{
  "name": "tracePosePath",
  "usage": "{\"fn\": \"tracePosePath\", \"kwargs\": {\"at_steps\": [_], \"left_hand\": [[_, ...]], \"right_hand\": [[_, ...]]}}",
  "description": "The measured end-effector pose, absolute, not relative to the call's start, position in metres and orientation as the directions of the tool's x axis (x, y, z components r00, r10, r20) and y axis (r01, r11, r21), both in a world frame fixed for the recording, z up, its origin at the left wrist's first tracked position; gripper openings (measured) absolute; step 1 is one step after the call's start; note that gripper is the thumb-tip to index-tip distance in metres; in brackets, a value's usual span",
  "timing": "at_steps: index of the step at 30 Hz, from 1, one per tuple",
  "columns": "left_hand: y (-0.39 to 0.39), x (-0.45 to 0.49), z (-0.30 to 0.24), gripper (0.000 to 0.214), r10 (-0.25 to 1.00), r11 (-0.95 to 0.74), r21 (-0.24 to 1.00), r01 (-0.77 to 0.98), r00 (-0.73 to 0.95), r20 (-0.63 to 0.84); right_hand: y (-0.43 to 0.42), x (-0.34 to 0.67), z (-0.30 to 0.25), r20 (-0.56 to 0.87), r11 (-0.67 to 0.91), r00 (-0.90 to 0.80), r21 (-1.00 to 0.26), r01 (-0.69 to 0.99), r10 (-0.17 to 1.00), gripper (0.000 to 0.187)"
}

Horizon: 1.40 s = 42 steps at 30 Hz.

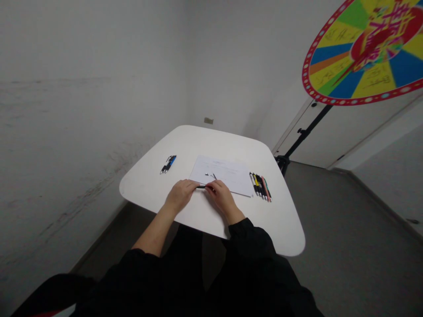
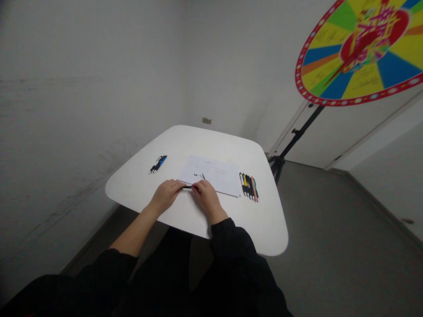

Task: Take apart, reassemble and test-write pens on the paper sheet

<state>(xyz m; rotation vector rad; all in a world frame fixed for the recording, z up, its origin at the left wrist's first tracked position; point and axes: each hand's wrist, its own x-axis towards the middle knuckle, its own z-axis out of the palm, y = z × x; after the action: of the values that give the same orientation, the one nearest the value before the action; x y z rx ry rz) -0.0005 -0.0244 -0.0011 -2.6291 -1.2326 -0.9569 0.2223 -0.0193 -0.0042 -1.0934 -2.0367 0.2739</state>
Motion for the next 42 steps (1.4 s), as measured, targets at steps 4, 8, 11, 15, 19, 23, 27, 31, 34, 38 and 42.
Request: {"fn": "tracePosePath", "kwargs": {"at_steps": [4, 8, 11, 15, 19, 23, 27, 31, 34, 38, 42], "left_hand": [[-0.027, -0.001, 0.003, 0.022, 0.649, -0.674, 0.151, 0.723, 0.482, 0.589], [-0.031, 0.0, 0.009, 0.02, 0.648, -0.636, 0.117, 0.763, 0.446, 0.618], [-0.031, 0.0, 0.008, 0.021, 0.65, -0.649, 0.15, 0.746, 0.441, 0.619], [-0.028, -0.001, 0.003, 0.031, 0.645, -0.664, 0.24, 0.709, 0.379, 0.664], [-0.027, -0.002, 0.0, 0.038, 0.646, -0.687, 0.336, 0.644, 0.33, 0.689], [-0.028, -0.003, 0.001, 0.039, 0.645, -0.706, 0.387, 0.593, 0.315, 0.696], [-0.027, -0.004, 0.002, 0.033, 0.67, -0.678, 0.414, 0.607, 0.28, 0.688], [-0.024, -0.005, 0.0, 0.024, 0.671, -0.679, 0.447, 0.582, 0.244, 0.7], [-0.022, -0.006, 0.0, 0.024, 0.676, -0.679, 0.479, 0.556, 0.218, 0.704], [-0.021, -0.007, 0.0, 0.025, 0.669, -0.694, 0.494, 0.524, 0.218, 0.71], [-0.02, -0.008, 0.0, 0.025, 0.657, -0.705, 0.492, 0.511, 0.208, 0.725]], "right_hand": [[-0.02, 0.223, -0.005, 0.525, 0.603, -0.335, -0.502, 0.62, 0.782, 0.009], [-0.021, 0.221, -0.005, 0.485, 0.592, -0.369, -0.468, 0.656, 0.793, 0.014], [-0.022, 0.219, -0.005, 0.483, 0.597, -0.388, -0.422, 0.682, 0.785, 0.013], [-0.023, 0.219, -0.007, 0.483, 0.607, -0.407, -0.394, 0.69, 0.775, 0.016], [-0.021, 0.219, -0.009, 0.477, 0.614, -0.421, -0.385, 0.689, 0.771, 0.017], [-0.021, 0.219, -0.01, 0.472, 0.615, -0.425, -0.391, 0.684, 0.773, 0.017], [-0.02, 0.22, -0.011, 0.475, 0.621, -0.423, -0.416, 0.664, 0.771, 0.019], [-0.018, 0.221, -0.011, 0.465, 0.605, -0.403, -0.464, 0.647, 0.788, 0.022], [-0.016, 0.221, -0.011, 0.458, 0.591, -0.386, -0.504, 0.629, 0.801, 0.024], [-0.015, 0.222, -0.011, 0.446, 0.572, -0.365, -0.547, 0.611, 0.817, 0.024], [-0.016, 0.222, -0.01, 0.418, 0.517, -0.313, -0.592, 0.618, 0.853, 0.022]]}}
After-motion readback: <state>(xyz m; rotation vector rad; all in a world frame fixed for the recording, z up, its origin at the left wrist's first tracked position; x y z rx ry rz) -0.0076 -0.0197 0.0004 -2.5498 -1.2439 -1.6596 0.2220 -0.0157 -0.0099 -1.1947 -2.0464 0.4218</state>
